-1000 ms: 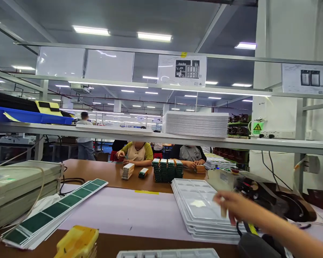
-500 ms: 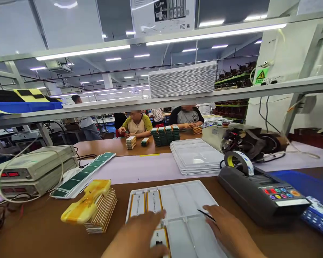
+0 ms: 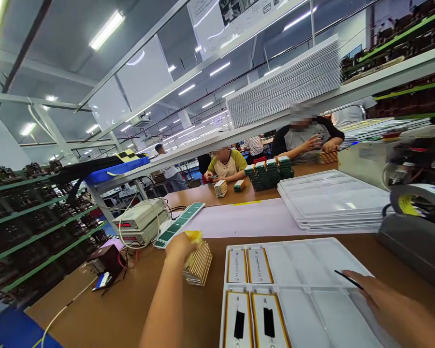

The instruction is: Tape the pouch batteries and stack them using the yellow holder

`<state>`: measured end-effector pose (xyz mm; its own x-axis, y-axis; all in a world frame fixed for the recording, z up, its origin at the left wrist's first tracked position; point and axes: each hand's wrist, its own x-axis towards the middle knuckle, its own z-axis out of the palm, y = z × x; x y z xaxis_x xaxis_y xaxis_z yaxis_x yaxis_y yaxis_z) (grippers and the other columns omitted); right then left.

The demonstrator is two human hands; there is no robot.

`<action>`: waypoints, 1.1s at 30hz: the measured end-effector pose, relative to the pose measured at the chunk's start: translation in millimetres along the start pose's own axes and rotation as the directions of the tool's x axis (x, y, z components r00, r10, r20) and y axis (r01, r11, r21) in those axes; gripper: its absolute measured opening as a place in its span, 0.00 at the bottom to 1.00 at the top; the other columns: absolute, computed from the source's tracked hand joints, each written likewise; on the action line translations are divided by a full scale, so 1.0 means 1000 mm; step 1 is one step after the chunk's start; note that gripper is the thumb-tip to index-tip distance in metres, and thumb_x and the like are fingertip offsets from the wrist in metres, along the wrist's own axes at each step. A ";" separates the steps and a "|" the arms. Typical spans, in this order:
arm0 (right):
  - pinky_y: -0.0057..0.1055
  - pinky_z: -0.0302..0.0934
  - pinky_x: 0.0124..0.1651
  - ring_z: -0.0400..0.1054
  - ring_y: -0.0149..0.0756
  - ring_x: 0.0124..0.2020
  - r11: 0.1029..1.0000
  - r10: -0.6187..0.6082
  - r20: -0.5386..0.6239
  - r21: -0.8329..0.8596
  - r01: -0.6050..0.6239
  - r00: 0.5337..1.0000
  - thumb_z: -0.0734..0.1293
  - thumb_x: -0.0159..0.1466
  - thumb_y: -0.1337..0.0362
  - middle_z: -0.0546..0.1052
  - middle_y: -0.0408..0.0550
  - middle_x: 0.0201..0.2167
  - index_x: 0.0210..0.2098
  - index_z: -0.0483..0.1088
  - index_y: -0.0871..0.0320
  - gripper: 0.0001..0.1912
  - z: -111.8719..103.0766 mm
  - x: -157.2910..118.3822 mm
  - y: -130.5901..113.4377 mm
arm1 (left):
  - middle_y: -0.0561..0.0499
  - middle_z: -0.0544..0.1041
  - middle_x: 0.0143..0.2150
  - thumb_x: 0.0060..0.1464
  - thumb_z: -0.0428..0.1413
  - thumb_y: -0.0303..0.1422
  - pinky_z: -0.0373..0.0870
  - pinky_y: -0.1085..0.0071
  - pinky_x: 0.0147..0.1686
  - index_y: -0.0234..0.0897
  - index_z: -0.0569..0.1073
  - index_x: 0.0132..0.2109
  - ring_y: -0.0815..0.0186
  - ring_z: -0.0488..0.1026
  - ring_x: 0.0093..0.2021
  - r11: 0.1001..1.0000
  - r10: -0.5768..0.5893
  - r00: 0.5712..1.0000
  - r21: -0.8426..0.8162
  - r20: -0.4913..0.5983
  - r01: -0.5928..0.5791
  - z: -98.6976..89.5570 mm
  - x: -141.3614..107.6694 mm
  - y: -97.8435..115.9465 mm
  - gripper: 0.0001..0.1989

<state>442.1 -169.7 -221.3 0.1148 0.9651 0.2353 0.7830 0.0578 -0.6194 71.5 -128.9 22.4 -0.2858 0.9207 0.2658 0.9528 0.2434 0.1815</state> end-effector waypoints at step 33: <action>0.28 0.47 0.25 0.67 0.38 0.29 0.877 -0.117 0.477 -0.363 0.316 0.871 0.59 0.58 0.66 0.75 0.44 0.27 0.30 0.68 0.55 0.06 0.001 -0.004 -0.163 | 0.48 0.71 0.26 0.50 0.50 0.39 0.69 0.68 0.27 0.34 0.69 0.34 0.65 0.69 0.26 -0.569 0.412 0.801 -0.564 0.435 0.599 0.156 -0.020 0.023 0.12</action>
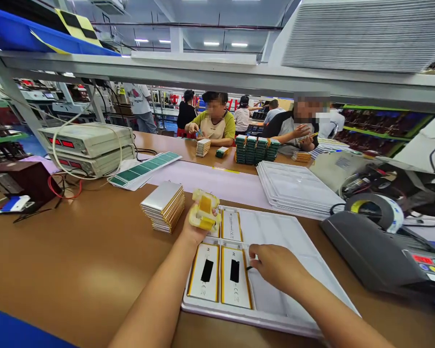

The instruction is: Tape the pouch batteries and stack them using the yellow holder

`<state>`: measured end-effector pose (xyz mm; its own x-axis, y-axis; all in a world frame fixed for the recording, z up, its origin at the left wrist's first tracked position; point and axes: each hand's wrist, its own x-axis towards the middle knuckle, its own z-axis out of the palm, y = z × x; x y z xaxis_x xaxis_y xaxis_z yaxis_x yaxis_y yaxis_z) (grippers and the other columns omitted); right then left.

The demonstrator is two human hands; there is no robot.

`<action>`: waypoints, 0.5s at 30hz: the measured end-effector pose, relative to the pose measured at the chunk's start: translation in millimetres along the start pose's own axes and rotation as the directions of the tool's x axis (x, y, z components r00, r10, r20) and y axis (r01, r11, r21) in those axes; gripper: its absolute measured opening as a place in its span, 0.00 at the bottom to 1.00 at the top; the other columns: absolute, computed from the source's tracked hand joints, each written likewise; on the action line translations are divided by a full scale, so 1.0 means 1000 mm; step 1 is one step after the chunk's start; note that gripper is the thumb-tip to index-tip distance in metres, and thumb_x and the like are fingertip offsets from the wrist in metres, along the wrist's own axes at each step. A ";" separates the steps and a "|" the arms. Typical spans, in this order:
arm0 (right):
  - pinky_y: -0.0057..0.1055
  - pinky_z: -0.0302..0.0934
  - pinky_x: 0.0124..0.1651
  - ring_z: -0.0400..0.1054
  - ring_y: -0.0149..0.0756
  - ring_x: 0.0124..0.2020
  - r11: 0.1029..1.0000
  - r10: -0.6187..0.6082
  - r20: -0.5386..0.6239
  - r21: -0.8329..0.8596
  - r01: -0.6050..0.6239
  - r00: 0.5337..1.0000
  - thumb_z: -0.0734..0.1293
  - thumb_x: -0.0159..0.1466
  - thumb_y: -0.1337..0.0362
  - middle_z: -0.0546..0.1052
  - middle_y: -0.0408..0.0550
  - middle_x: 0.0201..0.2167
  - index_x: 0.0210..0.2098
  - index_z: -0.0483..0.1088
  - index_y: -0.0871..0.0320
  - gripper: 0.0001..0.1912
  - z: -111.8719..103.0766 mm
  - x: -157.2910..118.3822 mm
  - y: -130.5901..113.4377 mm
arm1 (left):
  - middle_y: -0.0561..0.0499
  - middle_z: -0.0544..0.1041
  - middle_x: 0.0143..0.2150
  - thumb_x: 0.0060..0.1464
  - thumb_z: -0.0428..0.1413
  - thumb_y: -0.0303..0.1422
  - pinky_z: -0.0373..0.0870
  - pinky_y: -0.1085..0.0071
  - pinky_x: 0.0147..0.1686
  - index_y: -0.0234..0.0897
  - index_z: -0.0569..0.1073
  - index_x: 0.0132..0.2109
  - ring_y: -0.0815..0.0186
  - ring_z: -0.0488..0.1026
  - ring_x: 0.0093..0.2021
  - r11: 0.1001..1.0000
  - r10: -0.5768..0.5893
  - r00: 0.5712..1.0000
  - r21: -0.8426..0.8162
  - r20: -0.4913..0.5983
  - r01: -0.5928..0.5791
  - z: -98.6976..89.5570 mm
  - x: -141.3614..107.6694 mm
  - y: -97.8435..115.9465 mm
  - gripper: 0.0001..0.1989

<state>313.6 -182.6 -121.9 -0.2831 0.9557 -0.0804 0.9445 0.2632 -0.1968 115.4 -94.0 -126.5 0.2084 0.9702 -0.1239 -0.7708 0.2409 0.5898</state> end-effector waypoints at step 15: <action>0.29 0.44 0.25 0.67 0.39 0.31 0.996 0.062 0.046 -0.060 -0.059 0.997 0.58 0.60 0.68 0.75 0.47 0.29 0.27 0.67 0.58 0.08 0.008 -0.005 -0.001 | 0.48 0.71 0.25 0.47 0.52 0.33 0.70 0.67 0.29 0.33 0.69 0.35 0.63 0.72 0.29 0.998 -0.002 1.000 -0.059 -0.015 0.001 -0.005 0.003 -0.001 0.08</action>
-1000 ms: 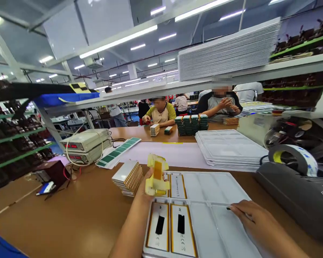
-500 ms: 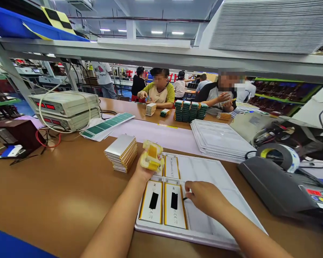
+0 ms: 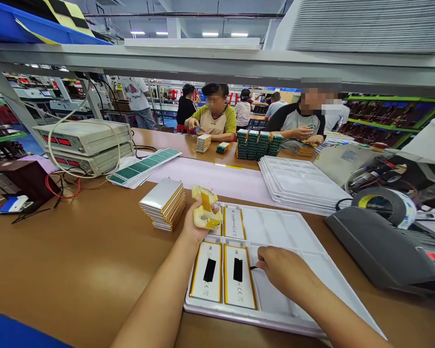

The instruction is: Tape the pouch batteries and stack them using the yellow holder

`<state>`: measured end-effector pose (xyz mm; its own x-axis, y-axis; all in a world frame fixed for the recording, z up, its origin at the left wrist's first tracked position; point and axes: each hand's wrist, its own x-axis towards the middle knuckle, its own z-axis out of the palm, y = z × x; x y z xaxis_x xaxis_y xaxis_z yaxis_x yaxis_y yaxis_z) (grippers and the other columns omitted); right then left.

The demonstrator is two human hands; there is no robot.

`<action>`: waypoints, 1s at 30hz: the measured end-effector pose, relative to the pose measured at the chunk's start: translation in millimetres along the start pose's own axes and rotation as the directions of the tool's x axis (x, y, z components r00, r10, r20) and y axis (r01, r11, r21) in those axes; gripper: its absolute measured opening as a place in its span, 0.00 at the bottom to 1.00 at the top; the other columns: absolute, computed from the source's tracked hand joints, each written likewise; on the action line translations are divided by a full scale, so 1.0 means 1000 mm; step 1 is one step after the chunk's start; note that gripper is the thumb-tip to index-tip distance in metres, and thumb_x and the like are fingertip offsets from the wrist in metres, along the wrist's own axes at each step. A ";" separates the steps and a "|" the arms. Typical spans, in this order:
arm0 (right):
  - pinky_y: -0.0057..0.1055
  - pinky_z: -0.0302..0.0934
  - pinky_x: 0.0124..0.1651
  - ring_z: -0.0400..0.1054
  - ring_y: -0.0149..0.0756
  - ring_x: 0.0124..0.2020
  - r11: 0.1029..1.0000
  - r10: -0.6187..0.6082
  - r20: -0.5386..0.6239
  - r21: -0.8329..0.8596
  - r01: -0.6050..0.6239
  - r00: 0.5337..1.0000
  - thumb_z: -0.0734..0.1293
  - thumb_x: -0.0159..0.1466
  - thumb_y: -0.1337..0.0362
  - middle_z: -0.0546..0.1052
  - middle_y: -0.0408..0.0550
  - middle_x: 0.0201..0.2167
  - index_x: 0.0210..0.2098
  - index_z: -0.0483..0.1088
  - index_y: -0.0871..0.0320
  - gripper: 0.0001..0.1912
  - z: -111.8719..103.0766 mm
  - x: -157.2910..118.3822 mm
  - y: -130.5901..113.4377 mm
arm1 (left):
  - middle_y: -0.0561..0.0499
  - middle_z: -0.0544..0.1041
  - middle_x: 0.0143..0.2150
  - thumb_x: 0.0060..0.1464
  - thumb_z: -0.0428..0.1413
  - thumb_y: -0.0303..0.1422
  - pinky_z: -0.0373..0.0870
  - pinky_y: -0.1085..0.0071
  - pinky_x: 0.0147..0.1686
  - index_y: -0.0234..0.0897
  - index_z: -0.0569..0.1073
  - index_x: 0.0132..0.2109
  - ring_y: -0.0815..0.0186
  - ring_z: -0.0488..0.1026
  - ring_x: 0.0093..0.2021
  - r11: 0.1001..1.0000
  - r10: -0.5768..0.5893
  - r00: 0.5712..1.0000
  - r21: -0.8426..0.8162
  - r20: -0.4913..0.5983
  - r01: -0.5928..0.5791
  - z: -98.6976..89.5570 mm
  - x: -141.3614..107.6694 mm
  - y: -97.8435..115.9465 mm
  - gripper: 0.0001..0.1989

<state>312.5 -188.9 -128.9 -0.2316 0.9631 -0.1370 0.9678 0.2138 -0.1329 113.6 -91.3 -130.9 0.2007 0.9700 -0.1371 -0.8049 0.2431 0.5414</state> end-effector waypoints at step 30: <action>0.23 0.51 0.23 0.56 0.26 0.20 0.587 -0.154 0.224 0.804 -0.094 0.962 0.63 0.51 0.55 0.62 0.39 0.21 0.28 0.61 0.60 0.14 0.014 0.033 0.005 | 0.43 0.75 0.32 0.45 0.51 0.50 0.68 0.63 0.33 0.31 0.69 0.41 0.58 0.73 0.33 0.999 -0.036 0.999 -0.025 0.035 0.037 -0.011 -0.004 0.001 0.25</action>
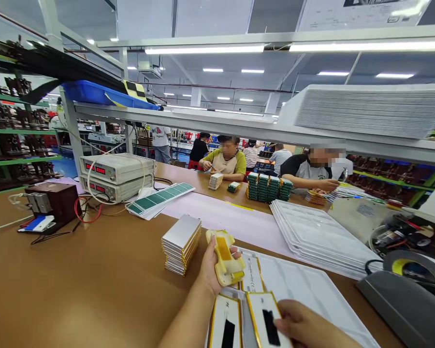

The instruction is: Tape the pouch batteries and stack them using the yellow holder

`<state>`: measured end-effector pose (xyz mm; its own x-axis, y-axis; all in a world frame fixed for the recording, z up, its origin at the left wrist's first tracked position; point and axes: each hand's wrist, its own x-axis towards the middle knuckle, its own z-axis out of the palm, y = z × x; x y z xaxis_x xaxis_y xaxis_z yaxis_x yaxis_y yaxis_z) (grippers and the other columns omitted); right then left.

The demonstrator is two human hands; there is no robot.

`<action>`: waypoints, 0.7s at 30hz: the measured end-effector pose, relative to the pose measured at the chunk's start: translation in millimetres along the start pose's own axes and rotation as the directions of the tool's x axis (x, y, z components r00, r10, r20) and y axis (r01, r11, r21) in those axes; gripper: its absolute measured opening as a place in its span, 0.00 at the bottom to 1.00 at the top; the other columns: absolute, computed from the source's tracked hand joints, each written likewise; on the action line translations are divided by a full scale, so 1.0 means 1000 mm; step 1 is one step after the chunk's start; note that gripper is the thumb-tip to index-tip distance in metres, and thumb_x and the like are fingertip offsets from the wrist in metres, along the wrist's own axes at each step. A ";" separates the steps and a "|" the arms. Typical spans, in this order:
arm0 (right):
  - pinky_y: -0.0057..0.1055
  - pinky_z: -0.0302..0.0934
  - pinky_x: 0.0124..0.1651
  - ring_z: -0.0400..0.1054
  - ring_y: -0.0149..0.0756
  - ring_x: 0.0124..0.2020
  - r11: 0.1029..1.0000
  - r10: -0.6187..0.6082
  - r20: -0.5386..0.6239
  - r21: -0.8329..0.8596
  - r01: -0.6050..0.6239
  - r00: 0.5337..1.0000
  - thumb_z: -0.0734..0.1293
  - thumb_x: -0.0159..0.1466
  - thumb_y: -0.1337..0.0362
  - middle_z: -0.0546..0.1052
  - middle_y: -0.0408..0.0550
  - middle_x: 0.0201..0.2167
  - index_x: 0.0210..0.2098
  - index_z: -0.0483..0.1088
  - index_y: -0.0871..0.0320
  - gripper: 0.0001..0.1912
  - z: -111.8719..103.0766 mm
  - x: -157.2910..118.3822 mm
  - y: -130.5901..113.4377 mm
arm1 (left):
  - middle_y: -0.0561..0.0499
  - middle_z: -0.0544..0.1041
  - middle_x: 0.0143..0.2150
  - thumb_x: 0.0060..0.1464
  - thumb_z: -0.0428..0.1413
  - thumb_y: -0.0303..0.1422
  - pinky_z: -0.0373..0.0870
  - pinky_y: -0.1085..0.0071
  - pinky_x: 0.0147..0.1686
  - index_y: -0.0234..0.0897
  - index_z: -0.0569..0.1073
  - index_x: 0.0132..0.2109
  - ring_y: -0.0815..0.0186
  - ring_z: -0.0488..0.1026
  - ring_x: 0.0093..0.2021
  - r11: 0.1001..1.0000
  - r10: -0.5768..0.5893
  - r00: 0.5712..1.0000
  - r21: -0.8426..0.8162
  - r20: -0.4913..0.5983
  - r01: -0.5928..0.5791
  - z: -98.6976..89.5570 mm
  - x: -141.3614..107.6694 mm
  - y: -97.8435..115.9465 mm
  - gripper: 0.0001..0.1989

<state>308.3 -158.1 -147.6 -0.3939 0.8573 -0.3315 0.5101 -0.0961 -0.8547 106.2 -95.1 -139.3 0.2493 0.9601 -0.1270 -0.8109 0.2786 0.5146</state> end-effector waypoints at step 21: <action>0.28 0.52 0.29 0.66 0.37 0.35 0.595 -0.302 -0.407 -0.787 -0.163 0.862 0.54 0.62 0.58 0.74 0.48 0.33 0.32 0.69 0.57 0.14 -0.047 0.066 -0.080 | 0.41 0.74 0.31 0.43 0.49 0.54 0.67 0.59 0.33 0.31 0.71 0.38 0.54 0.72 0.33 0.996 -0.060 0.975 -0.058 0.214 0.074 -0.001 -0.002 0.002 0.28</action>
<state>277.6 -69.4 -82.3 -0.1826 0.9739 0.1350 0.9695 0.2012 -0.1397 103.7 -96.3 -138.4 0.4051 0.9139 0.0263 -0.8193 0.3501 0.4541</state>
